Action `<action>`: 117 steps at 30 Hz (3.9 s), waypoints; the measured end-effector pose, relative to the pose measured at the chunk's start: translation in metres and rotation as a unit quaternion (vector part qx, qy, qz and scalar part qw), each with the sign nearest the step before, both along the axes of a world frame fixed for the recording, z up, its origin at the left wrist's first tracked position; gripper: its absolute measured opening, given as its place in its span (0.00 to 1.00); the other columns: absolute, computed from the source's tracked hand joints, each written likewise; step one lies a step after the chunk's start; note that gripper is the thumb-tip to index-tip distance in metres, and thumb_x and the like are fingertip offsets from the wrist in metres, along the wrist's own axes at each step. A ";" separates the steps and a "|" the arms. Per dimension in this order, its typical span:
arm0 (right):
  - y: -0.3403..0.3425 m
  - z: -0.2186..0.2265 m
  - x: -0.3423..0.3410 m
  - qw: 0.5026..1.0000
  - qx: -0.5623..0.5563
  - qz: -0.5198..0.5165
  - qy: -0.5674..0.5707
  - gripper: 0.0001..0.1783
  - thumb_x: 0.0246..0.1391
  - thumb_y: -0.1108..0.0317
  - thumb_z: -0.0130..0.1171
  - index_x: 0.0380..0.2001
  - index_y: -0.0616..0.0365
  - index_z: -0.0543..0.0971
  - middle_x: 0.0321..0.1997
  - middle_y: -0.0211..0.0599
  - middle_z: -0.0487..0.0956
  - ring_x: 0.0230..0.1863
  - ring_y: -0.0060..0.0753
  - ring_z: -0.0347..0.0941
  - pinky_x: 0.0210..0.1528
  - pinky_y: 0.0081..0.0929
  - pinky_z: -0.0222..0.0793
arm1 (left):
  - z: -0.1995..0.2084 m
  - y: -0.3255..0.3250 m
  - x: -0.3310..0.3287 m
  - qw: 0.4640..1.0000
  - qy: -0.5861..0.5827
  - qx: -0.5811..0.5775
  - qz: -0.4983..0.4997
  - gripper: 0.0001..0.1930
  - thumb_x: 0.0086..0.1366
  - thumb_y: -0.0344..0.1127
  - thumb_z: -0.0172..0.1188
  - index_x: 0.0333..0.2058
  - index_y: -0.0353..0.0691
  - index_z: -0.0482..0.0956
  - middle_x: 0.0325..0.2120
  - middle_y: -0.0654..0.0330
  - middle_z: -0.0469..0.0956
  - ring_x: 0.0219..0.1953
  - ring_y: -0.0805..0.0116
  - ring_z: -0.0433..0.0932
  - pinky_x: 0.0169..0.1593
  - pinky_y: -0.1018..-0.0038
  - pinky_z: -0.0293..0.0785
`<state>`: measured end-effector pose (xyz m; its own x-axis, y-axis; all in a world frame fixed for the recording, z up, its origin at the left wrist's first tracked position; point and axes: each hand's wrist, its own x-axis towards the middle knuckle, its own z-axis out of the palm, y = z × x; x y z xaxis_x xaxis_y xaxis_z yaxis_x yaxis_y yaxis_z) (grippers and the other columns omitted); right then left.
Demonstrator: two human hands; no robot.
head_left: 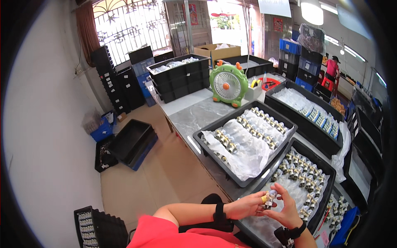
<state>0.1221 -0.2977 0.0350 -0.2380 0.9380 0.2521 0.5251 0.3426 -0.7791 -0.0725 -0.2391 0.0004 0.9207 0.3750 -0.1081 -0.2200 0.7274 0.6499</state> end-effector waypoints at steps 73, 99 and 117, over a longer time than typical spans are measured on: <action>0.001 0.005 -0.005 1.000 0.009 -0.012 0.024 0.48 0.35 0.68 0.73 0.62 0.55 0.62 0.59 0.41 0.70 0.58 0.42 0.67 0.60 0.34 0.62 | 0.008 0.003 -0.004 1.000 0.004 0.004 0.016 0.27 0.72 0.46 0.45 0.65 0.50 0.51 0.58 0.58 0.64 0.49 0.70 0.71 0.53 0.70 0.67; 0.005 -0.008 -0.007 0.998 0.044 -0.020 0.045 0.50 0.35 0.71 0.72 0.64 0.55 0.59 0.60 0.40 0.69 0.53 0.39 0.69 0.57 0.34 0.65 | 0.011 0.006 -0.005 0.995 -0.075 -0.021 0.060 0.25 0.72 0.39 0.45 0.64 0.44 0.54 0.59 0.55 0.63 0.55 0.59 0.72 0.55 0.64 0.69; 0.001 -0.003 -0.022 0.988 0.157 -0.005 -0.002 0.53 0.31 0.74 0.73 0.64 0.56 0.58 0.57 0.41 0.69 0.55 0.45 0.65 0.52 0.33 0.70 | 0.010 0.001 -0.003 0.997 0.004 0.044 0.056 0.23 0.72 0.43 0.45 0.61 0.42 0.57 0.54 0.59 0.68 0.53 0.63 0.72 0.53 0.66 0.71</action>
<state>0.1006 -0.2971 0.0316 -0.2303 0.8157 0.5307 0.5325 0.5621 -0.6329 -0.0757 -0.2378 0.0102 0.8720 0.4833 -0.0779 -0.2904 0.6388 0.7125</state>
